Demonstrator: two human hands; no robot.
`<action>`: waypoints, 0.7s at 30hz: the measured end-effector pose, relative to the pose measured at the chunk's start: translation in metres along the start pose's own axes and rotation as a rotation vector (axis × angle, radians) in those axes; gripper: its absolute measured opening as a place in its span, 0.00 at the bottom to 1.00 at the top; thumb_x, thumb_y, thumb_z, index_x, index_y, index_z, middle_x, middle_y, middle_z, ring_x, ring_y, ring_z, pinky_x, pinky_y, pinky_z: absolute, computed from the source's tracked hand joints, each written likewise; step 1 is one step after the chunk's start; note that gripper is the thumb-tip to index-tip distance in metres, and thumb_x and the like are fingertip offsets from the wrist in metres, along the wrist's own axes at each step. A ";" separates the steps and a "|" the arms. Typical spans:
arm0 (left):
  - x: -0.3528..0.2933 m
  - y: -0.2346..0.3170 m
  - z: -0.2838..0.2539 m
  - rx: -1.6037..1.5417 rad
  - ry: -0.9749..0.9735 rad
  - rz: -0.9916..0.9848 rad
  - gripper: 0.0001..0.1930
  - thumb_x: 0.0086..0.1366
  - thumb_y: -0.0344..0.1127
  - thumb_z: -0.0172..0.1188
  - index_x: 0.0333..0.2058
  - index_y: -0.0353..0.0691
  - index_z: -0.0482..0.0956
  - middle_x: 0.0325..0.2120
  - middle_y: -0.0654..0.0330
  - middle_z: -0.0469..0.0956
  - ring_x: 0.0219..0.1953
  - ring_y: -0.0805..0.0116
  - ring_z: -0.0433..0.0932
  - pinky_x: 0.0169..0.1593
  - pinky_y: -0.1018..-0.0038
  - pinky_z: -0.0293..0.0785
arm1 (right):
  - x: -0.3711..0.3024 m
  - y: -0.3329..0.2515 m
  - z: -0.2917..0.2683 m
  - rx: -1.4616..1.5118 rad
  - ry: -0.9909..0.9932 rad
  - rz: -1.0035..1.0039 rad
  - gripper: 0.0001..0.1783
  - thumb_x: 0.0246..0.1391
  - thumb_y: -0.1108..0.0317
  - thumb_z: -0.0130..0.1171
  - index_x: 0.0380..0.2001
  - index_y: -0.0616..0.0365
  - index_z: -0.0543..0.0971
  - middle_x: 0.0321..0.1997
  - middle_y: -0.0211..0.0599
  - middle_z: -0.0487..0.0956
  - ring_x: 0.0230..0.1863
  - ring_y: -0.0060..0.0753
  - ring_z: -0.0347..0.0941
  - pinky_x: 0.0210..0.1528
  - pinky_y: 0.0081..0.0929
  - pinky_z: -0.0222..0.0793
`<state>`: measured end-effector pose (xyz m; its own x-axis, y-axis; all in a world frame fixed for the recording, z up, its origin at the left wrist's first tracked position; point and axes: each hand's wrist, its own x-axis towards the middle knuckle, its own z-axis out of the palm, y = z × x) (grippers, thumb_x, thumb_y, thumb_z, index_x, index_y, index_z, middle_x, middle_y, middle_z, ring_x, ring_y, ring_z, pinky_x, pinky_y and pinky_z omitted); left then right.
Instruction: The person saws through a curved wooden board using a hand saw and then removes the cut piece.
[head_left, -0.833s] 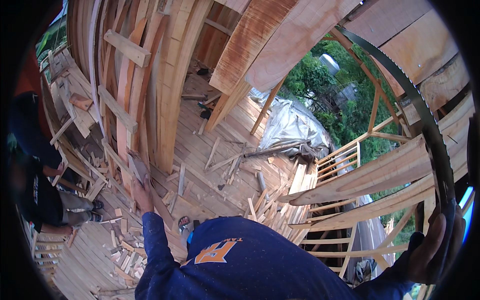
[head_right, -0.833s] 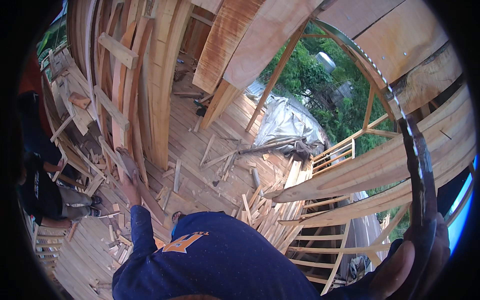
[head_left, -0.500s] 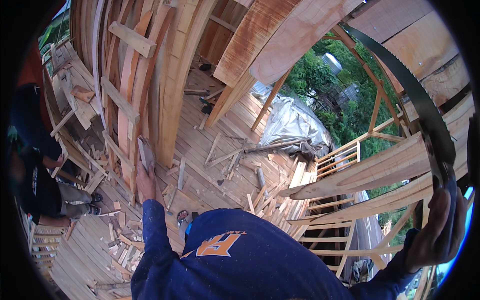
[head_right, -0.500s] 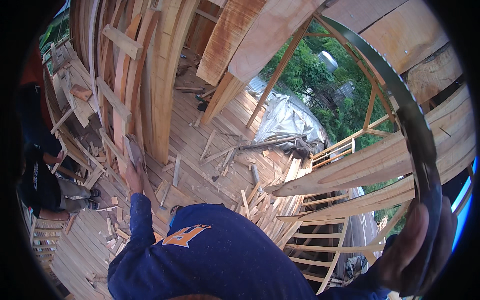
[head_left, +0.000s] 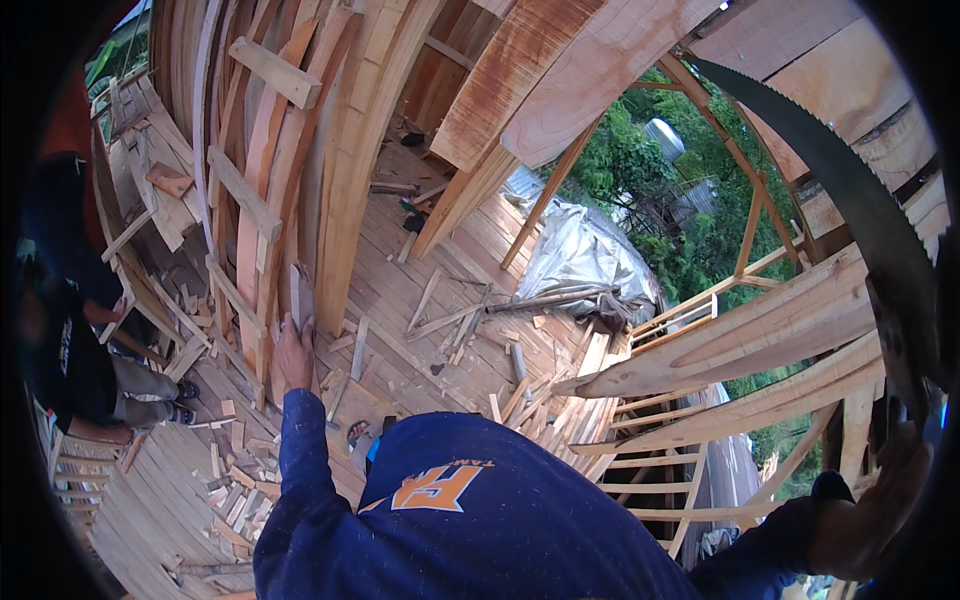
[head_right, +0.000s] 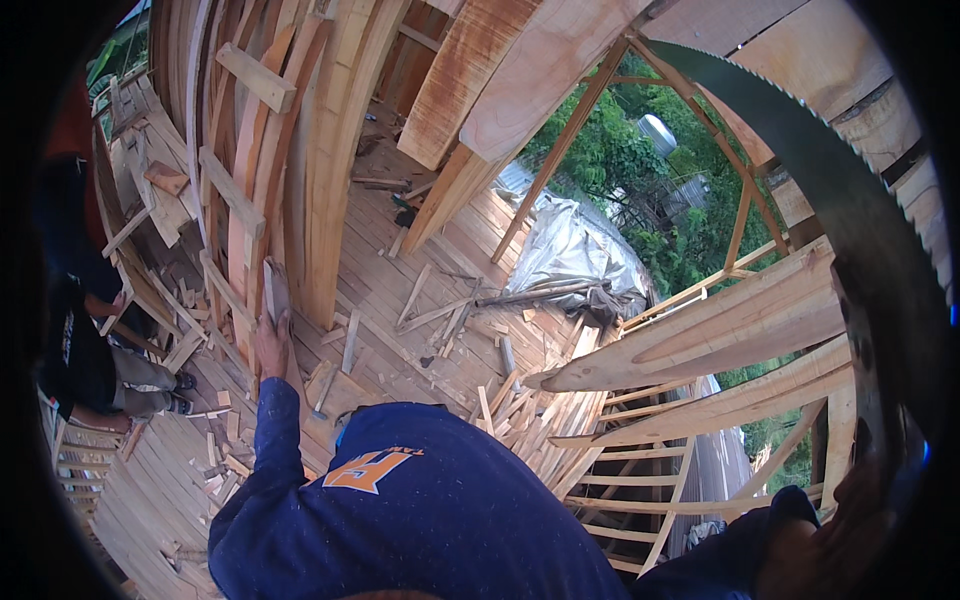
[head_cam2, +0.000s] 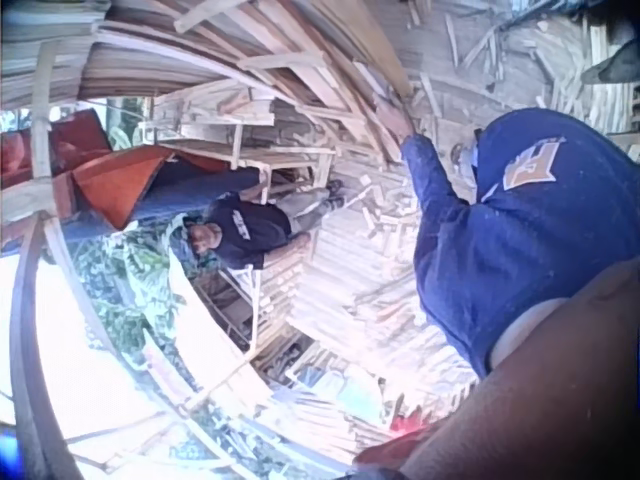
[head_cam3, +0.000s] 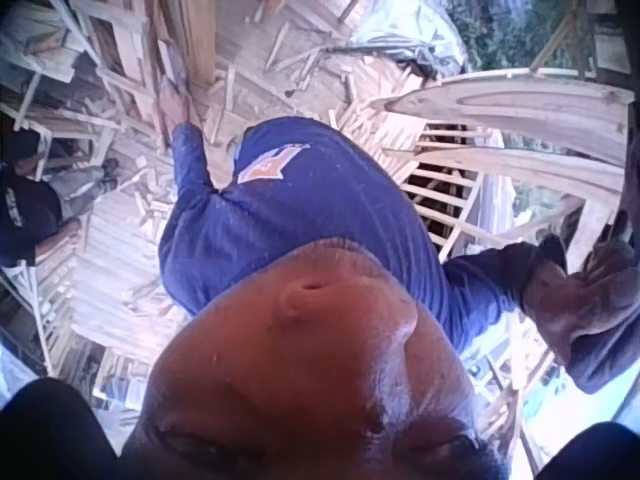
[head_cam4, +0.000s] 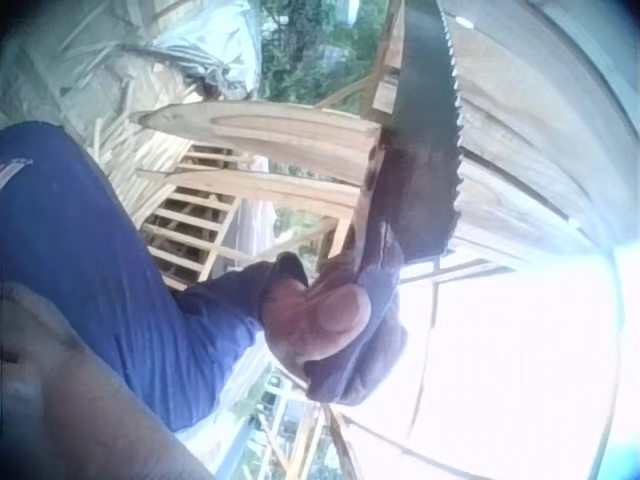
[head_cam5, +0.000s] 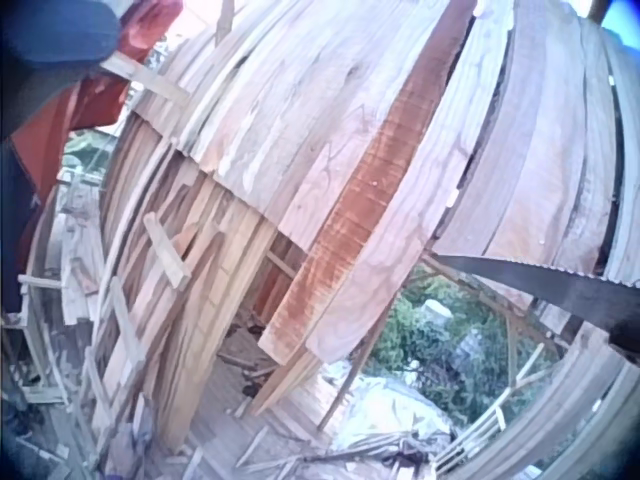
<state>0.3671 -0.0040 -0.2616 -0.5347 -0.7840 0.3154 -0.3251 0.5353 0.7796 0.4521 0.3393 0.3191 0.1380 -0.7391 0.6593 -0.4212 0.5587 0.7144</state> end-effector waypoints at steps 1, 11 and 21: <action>-0.008 -0.010 -0.016 0.027 0.042 0.009 0.24 0.60 0.44 0.53 0.48 0.30 0.69 0.31 0.38 0.75 0.34 0.42 0.74 0.38 0.58 0.69 | -0.032 0.001 -0.005 0.112 -0.135 0.350 0.14 0.58 0.68 0.49 0.40 0.69 0.75 0.39 0.47 0.77 0.40 0.34 0.76 0.39 0.25 0.75; -0.017 0.005 -0.012 -0.073 0.020 -0.099 0.23 0.60 0.41 0.53 0.47 0.26 0.68 0.34 0.36 0.74 0.37 0.42 0.74 0.39 0.58 0.68 | 0.029 0.000 0.030 -0.094 -0.118 -0.037 0.13 0.57 0.69 0.50 0.27 0.70 0.76 0.24 0.42 0.76 0.22 0.28 0.70 0.22 0.19 0.62; -0.050 -0.013 -0.043 0.010 0.028 -0.146 0.23 0.60 0.41 0.54 0.50 0.31 0.67 0.38 0.38 0.73 0.40 0.43 0.73 0.42 0.59 0.67 | -0.021 -0.006 0.002 -0.159 -0.400 0.338 0.11 0.54 0.71 0.53 0.40 0.59 0.79 0.42 0.46 0.76 0.40 0.36 0.76 0.35 0.23 0.78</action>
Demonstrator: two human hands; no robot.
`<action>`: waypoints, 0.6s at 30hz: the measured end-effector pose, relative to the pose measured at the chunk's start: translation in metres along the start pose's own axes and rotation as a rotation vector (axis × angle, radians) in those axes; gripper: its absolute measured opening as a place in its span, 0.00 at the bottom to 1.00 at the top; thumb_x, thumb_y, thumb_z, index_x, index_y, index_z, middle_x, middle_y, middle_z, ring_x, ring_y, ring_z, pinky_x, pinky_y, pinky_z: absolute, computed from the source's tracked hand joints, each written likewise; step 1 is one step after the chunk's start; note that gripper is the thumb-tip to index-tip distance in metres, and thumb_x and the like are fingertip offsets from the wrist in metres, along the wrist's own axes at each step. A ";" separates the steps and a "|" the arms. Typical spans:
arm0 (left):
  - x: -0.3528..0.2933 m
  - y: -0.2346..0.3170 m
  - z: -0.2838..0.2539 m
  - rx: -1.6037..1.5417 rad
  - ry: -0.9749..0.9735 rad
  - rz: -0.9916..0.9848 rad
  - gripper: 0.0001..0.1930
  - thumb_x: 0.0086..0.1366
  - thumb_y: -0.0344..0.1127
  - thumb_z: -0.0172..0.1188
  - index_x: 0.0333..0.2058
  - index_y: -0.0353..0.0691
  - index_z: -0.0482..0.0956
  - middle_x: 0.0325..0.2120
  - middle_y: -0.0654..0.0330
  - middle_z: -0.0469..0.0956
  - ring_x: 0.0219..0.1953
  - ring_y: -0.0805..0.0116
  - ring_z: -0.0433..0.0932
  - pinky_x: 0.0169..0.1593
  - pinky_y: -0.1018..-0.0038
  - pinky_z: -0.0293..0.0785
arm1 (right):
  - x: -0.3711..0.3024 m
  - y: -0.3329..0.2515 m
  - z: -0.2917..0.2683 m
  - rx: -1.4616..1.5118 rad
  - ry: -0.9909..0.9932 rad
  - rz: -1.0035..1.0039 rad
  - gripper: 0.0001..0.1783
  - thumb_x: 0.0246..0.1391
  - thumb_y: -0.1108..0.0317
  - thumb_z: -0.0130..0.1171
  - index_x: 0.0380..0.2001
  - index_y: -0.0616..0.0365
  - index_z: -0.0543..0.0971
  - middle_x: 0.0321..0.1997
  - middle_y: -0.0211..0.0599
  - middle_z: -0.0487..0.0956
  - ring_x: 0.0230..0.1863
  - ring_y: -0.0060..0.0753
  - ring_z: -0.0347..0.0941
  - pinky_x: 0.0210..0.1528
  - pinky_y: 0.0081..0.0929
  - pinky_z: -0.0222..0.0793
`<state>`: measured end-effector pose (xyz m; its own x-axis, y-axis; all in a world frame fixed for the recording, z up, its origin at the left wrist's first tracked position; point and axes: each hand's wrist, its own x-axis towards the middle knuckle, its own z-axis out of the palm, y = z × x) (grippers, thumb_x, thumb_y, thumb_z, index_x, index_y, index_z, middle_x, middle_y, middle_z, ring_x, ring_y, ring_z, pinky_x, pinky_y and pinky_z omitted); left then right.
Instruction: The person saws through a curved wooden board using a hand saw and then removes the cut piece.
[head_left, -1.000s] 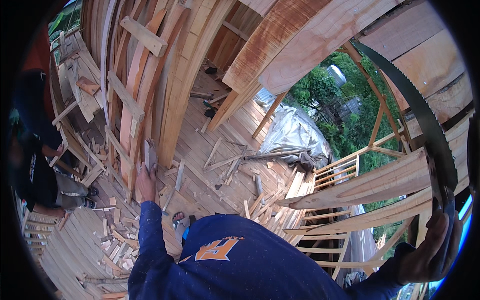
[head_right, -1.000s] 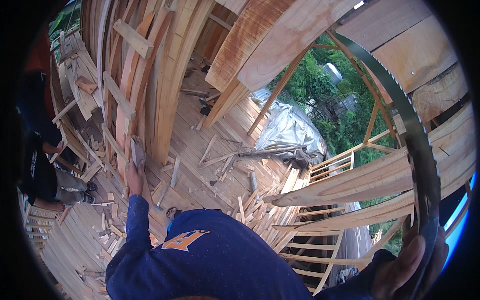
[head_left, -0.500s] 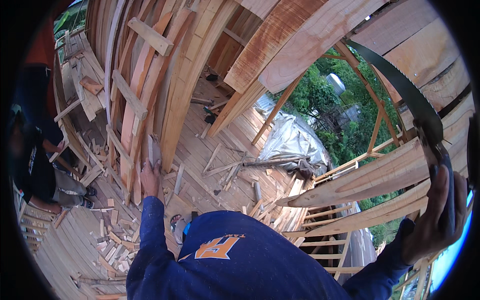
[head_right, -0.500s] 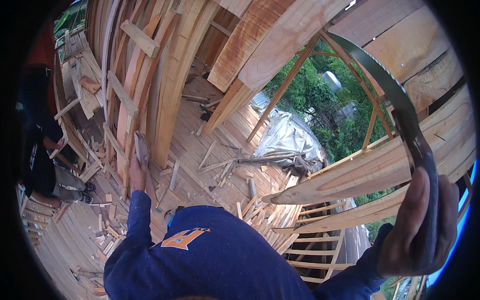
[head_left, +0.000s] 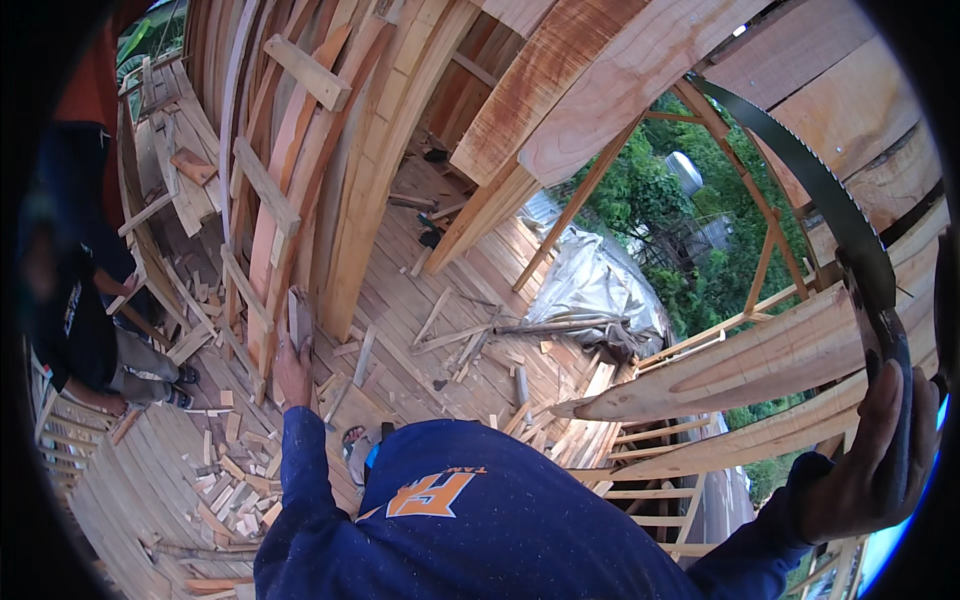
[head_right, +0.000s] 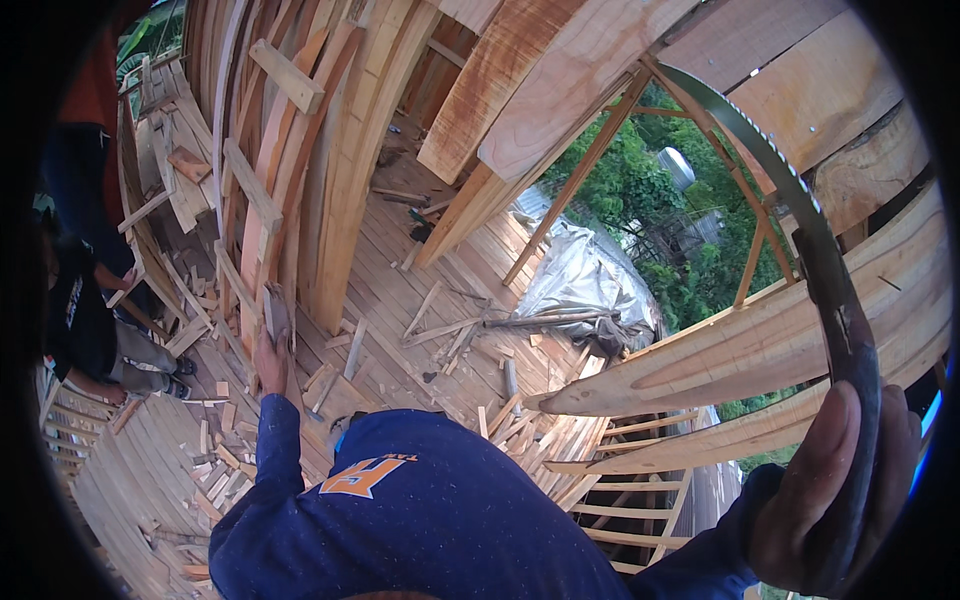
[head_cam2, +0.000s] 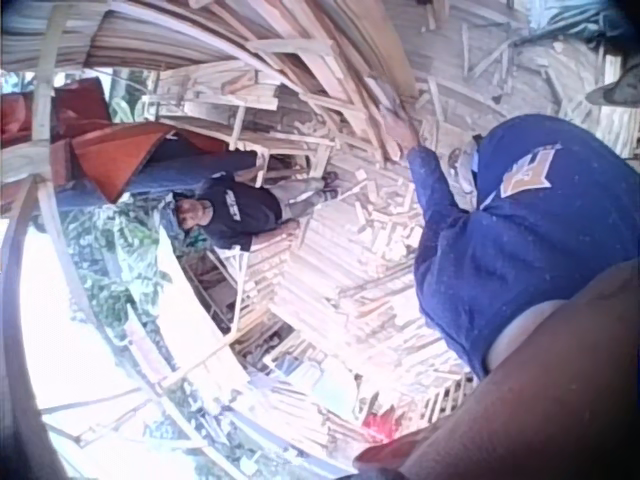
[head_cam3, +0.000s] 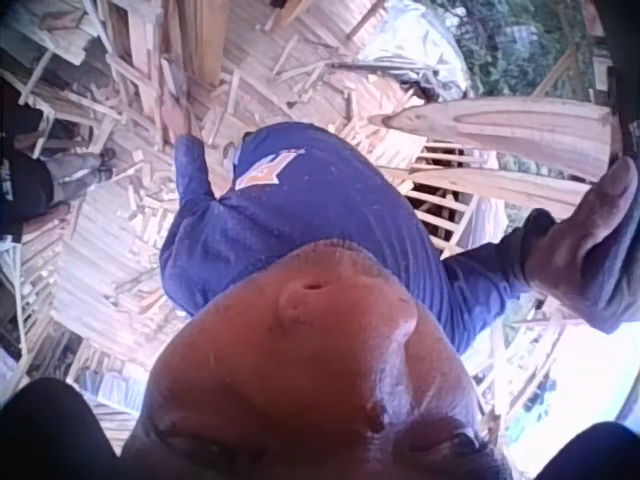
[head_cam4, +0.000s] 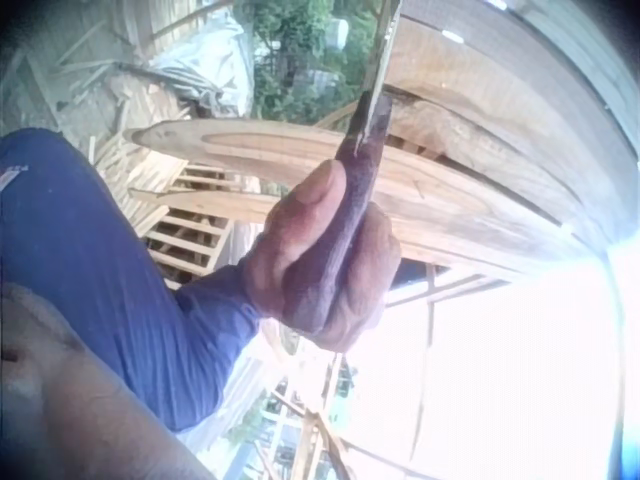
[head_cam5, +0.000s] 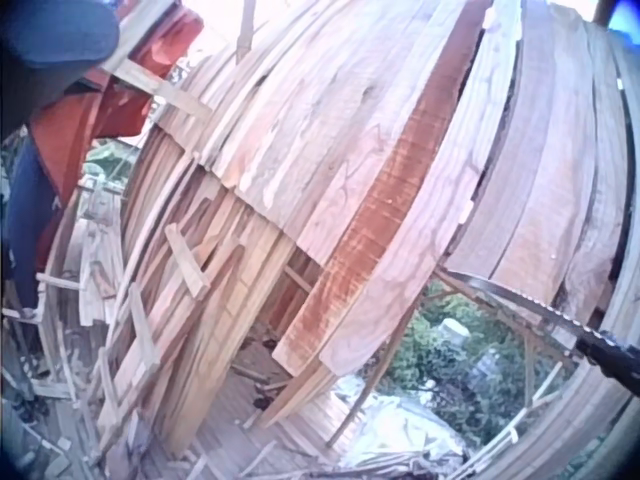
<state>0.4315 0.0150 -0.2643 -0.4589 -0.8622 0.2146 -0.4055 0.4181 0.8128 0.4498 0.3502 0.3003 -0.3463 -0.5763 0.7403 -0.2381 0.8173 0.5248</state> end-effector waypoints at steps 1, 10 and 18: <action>-0.001 -0.003 0.000 0.003 0.030 0.023 0.23 0.60 0.41 0.54 0.50 0.32 0.67 0.38 0.38 0.73 0.40 0.43 0.73 0.42 0.59 0.67 | 0.003 -0.005 0.008 -0.013 0.005 0.020 0.11 0.54 0.72 0.52 0.41 0.59 0.79 0.42 0.46 0.76 0.40 0.35 0.76 0.35 0.23 0.78; -0.010 -0.011 -0.003 0.170 -0.060 0.032 0.24 0.60 0.44 0.53 0.51 0.34 0.67 0.31 0.39 0.75 0.34 0.42 0.74 0.36 0.58 0.68 | 0.021 -0.019 0.015 0.098 0.210 -0.255 0.10 0.53 0.69 0.54 0.37 0.61 0.78 0.36 0.45 0.75 0.34 0.35 0.73 0.32 0.24 0.73; -0.013 -0.009 0.009 -0.004 0.028 0.001 0.25 0.60 0.44 0.54 0.47 0.28 0.69 0.35 0.38 0.75 0.37 0.43 0.74 0.40 0.59 0.68 | 0.019 -0.033 0.000 0.117 0.245 -0.303 0.10 0.53 0.67 0.56 0.34 0.63 0.78 0.30 0.45 0.75 0.28 0.35 0.71 0.29 0.25 0.69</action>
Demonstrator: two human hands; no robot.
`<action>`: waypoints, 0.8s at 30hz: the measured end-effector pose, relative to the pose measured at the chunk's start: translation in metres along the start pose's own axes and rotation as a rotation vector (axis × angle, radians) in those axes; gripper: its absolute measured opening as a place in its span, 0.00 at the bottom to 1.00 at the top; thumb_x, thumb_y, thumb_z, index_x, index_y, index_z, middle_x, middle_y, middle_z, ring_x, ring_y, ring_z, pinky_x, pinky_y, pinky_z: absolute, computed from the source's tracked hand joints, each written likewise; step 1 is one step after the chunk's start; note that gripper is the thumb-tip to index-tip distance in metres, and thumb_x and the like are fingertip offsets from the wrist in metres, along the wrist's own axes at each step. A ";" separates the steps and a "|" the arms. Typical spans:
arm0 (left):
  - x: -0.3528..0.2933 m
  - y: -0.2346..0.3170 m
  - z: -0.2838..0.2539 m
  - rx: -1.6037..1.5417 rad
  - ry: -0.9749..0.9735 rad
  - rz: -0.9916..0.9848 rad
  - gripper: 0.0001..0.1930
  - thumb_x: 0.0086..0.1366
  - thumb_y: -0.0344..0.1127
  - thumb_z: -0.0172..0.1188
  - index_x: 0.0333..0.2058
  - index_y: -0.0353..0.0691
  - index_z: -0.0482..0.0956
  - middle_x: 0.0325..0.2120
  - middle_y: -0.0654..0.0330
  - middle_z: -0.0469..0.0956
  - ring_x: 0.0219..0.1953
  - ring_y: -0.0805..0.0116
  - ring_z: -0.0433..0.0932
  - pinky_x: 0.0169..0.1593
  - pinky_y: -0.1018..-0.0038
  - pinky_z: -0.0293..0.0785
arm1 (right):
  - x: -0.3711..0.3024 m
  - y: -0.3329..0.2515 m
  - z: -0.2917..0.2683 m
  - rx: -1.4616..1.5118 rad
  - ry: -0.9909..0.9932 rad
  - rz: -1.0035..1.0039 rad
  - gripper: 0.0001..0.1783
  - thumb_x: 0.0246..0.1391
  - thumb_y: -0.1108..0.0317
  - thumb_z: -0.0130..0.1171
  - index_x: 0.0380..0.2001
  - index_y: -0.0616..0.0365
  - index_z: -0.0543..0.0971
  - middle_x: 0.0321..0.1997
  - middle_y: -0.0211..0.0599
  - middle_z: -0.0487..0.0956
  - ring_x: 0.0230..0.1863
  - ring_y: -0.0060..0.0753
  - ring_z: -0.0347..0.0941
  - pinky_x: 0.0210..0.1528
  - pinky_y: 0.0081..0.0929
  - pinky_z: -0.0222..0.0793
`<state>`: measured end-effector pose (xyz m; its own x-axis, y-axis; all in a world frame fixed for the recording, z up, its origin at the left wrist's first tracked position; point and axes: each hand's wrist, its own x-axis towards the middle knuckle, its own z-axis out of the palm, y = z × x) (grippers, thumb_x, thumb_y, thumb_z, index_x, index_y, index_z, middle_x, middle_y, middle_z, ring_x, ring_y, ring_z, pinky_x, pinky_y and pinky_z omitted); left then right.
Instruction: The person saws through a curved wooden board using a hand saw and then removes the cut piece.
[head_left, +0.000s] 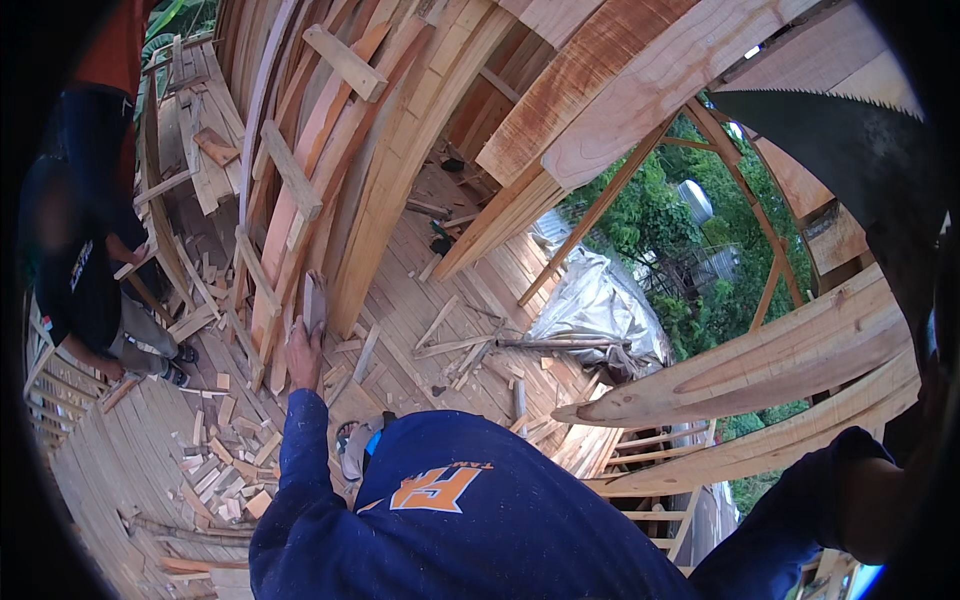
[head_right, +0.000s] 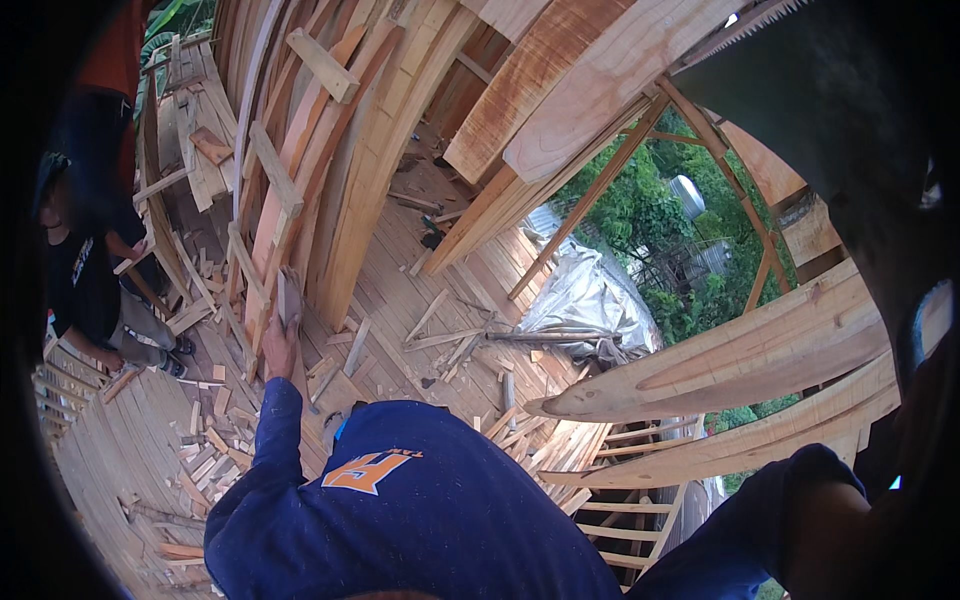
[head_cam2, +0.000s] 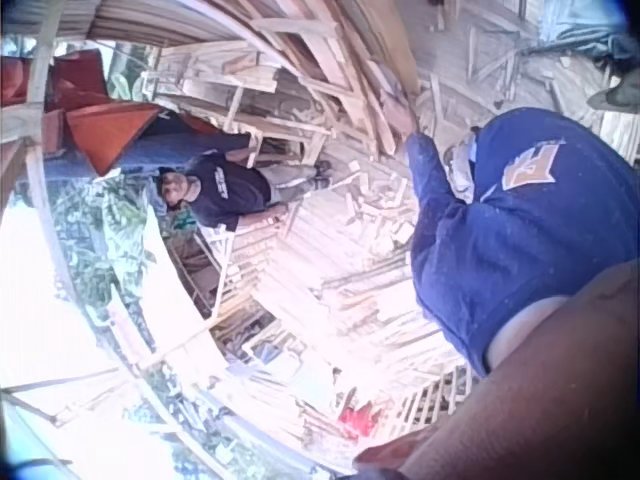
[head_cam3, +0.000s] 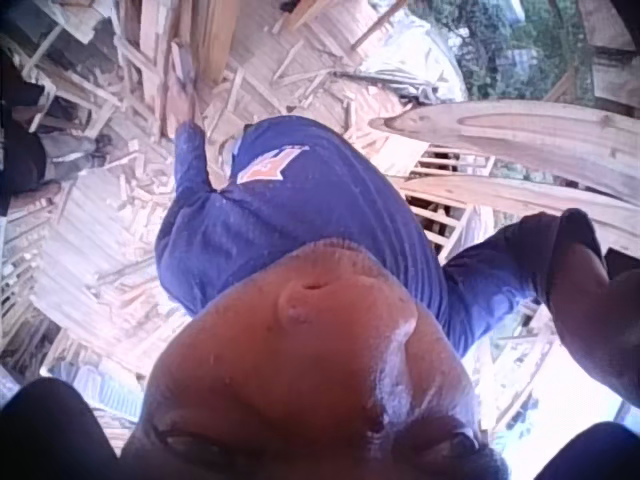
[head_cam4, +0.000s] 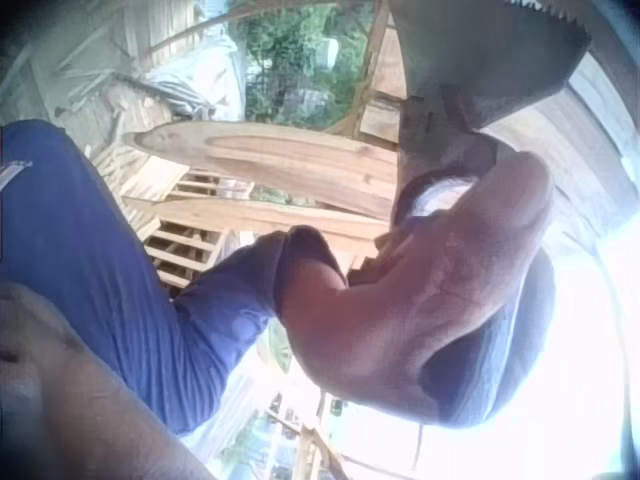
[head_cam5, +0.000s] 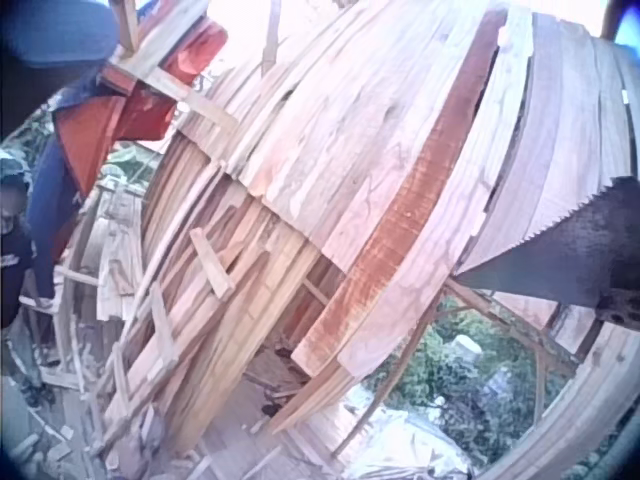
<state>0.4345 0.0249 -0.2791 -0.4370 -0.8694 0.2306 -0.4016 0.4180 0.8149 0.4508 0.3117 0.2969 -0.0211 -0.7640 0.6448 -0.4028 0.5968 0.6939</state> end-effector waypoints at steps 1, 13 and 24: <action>0.002 -0.001 0.008 -0.024 0.012 0.011 0.25 0.60 0.44 0.54 0.47 0.27 0.68 0.35 0.38 0.75 0.38 0.44 0.74 0.40 0.59 0.68 | -0.001 -0.001 -0.006 -0.014 0.012 -0.017 0.10 0.52 0.67 0.56 0.34 0.63 0.77 0.29 0.45 0.75 0.27 0.35 0.71 0.29 0.25 0.69; -0.013 -0.015 0.004 0.017 0.001 -0.029 0.26 0.59 0.44 0.53 0.52 0.33 0.65 0.37 0.39 0.74 0.39 0.42 0.73 0.42 0.58 0.68 | 0.021 0.003 0.012 0.120 0.017 -0.045 0.13 0.51 0.63 0.58 0.29 0.65 0.77 0.21 0.45 0.74 0.19 0.35 0.67 0.25 0.27 0.63; -0.066 -0.044 -0.015 0.005 0.002 -0.172 0.23 0.58 0.40 0.56 0.48 0.30 0.67 0.31 0.40 0.75 0.36 0.44 0.74 0.40 0.59 0.67 | -0.068 -0.025 0.164 0.551 -0.467 0.566 0.15 0.50 0.66 0.60 0.18 0.63 0.69 0.14 0.48 0.70 0.15 0.49 0.67 0.20 0.35 0.60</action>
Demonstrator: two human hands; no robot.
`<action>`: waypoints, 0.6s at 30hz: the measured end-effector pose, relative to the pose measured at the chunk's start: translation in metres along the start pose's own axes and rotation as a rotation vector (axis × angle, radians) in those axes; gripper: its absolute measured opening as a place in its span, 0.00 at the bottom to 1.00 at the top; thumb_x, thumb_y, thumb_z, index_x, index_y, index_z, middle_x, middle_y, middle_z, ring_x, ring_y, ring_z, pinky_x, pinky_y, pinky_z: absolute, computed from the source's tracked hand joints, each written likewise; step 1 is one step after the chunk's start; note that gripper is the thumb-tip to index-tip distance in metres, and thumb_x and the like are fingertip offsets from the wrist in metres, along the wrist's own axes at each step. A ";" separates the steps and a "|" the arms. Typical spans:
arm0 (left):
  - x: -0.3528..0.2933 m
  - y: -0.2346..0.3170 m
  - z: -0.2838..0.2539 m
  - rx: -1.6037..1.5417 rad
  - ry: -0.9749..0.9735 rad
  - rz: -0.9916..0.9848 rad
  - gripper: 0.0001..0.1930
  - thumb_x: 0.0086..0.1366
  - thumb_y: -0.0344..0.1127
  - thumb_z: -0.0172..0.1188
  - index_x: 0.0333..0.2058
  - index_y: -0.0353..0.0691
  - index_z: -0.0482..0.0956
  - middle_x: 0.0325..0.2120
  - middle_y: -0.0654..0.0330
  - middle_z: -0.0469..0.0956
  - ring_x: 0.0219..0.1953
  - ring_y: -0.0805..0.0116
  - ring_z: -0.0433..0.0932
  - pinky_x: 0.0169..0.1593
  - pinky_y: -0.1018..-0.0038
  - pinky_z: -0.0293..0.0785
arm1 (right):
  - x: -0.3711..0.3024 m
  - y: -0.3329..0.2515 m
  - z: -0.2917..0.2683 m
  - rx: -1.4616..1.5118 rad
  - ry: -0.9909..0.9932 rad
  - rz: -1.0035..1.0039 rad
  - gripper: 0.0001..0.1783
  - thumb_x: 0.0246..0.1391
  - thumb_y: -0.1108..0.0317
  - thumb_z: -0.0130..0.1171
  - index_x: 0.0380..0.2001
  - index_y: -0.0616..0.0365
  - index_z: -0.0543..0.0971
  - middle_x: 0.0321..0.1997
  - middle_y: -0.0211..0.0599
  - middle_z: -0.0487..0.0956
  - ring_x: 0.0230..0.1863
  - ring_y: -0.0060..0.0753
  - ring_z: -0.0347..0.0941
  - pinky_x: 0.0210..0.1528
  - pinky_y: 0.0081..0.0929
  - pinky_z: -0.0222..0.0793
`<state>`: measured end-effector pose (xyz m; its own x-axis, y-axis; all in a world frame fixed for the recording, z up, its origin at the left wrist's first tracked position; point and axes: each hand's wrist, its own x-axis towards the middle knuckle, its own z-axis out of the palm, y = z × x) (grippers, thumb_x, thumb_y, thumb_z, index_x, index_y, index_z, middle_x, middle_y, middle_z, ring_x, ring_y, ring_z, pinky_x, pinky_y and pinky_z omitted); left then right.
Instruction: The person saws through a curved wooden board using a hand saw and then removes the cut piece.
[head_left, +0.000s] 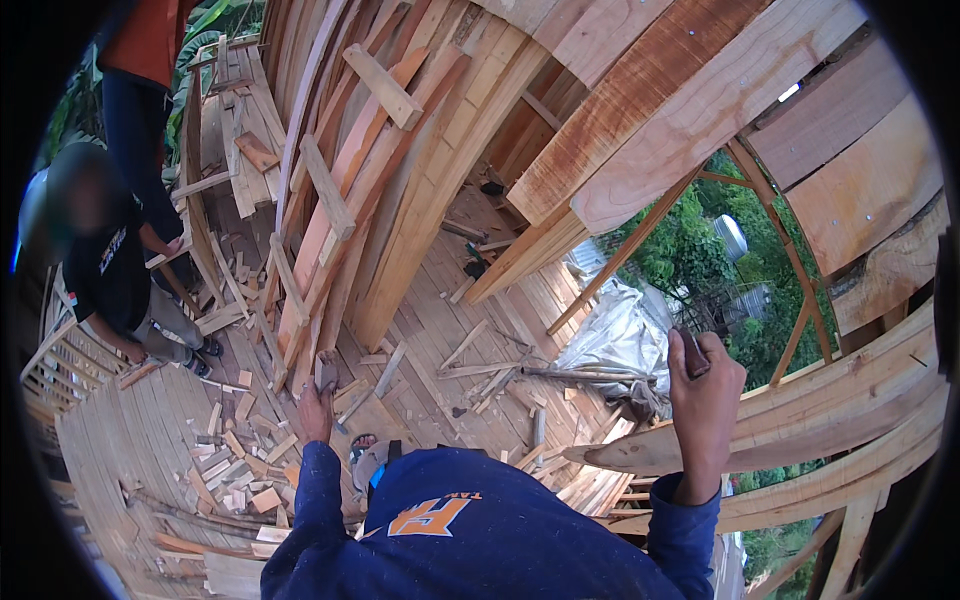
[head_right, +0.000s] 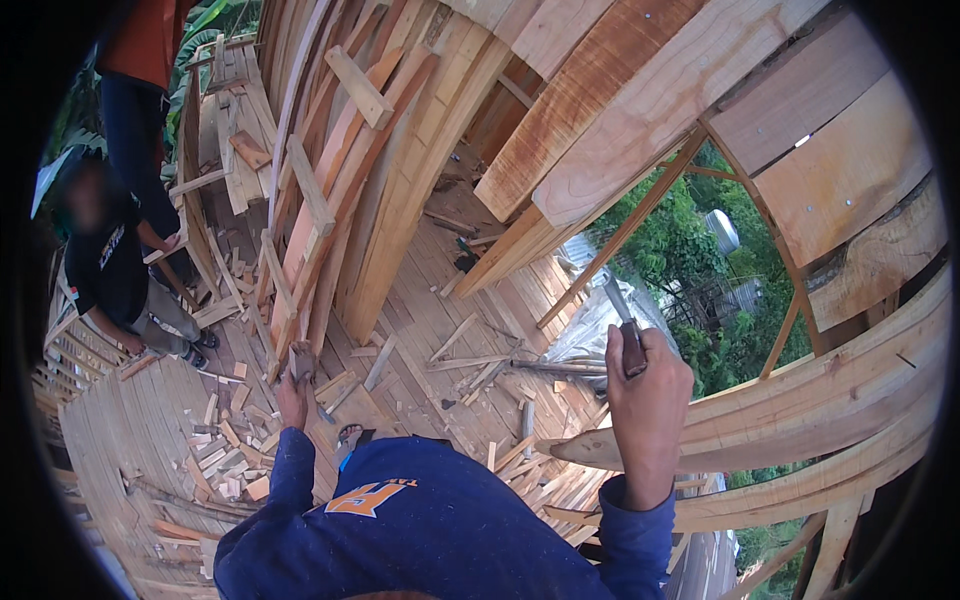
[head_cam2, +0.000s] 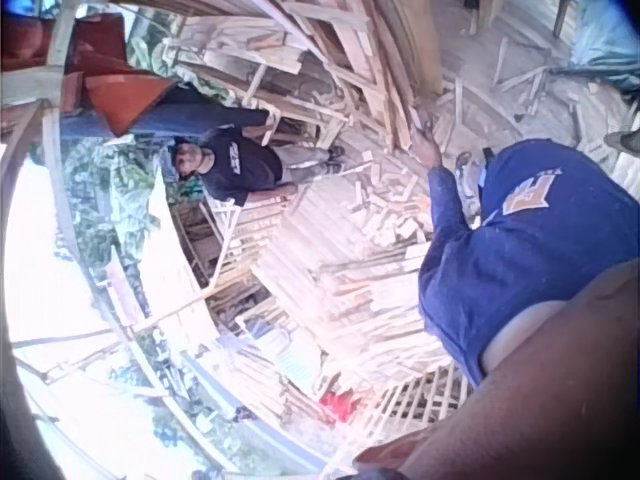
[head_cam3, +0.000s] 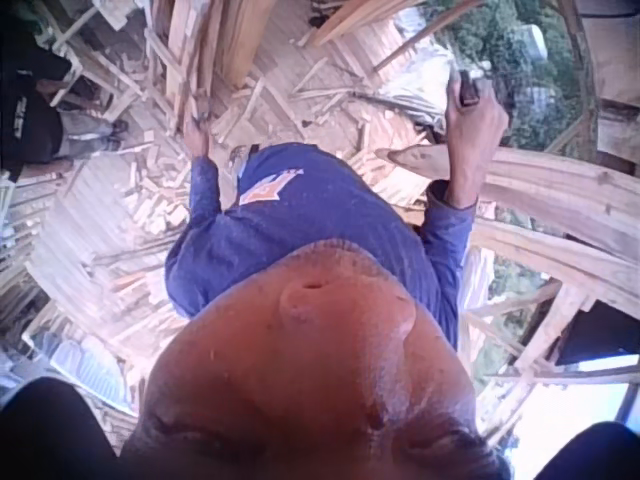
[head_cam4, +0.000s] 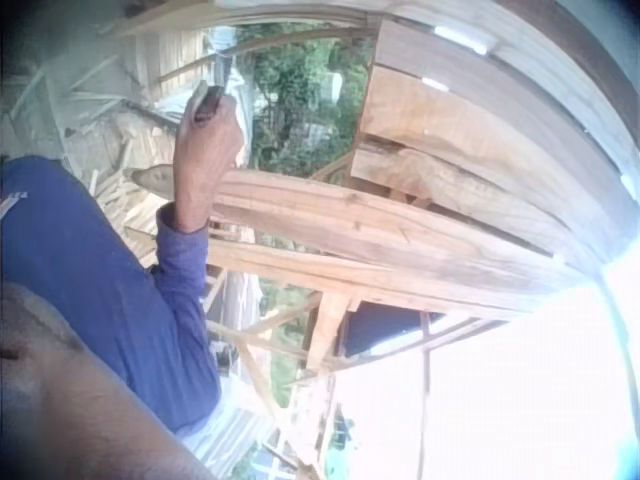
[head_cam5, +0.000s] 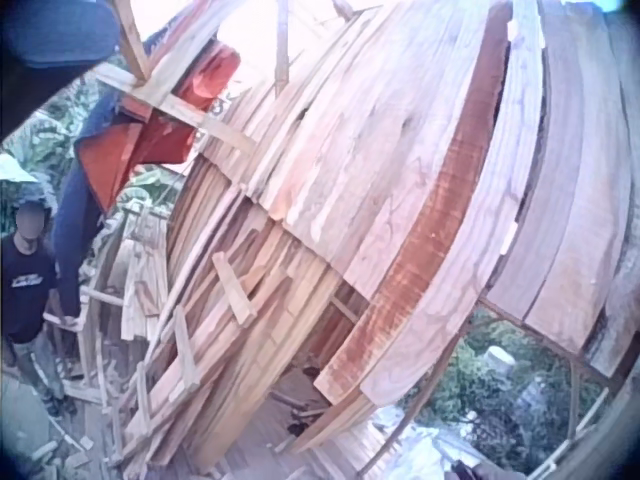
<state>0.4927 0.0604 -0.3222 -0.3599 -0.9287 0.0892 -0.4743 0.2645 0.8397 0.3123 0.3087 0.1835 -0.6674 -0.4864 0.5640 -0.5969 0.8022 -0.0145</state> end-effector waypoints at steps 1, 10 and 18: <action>-0.005 -0.004 -0.003 -0.012 -0.019 -0.017 0.23 0.57 0.39 0.56 0.48 0.30 0.67 0.31 0.40 0.75 0.36 0.44 0.74 0.40 0.59 0.67 | -0.008 0.006 0.019 0.034 -0.074 0.044 0.14 0.49 0.65 0.60 0.19 0.64 0.72 0.15 0.49 0.72 0.16 0.48 0.69 0.21 0.36 0.62; -0.040 -0.022 -0.036 0.024 -0.064 -0.211 0.17 0.56 0.39 0.56 0.43 0.38 0.74 0.34 0.48 0.78 0.38 0.49 0.76 0.39 0.62 0.69 | -0.115 0.046 0.214 0.461 -0.697 0.244 0.16 0.50 0.64 0.57 0.21 0.70 0.74 0.16 0.51 0.74 0.19 0.42 0.73 0.24 0.33 0.65; -0.054 -0.060 -0.037 -0.047 0.220 -0.449 0.15 0.53 0.37 0.59 0.36 0.32 0.77 0.28 0.47 0.79 0.34 0.53 0.79 0.37 0.66 0.71 | -0.184 0.053 0.286 0.633 -0.949 0.272 0.19 0.51 0.62 0.56 0.21 0.71 0.73 0.15 0.53 0.72 0.18 0.45 0.72 0.24 0.34 0.64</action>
<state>0.5709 0.0851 -0.3576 0.0517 -0.9823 -0.1799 -0.5054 -0.1811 0.8437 0.2761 0.3414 -0.1566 -0.7124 -0.6031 -0.3589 -0.3196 0.7341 -0.5991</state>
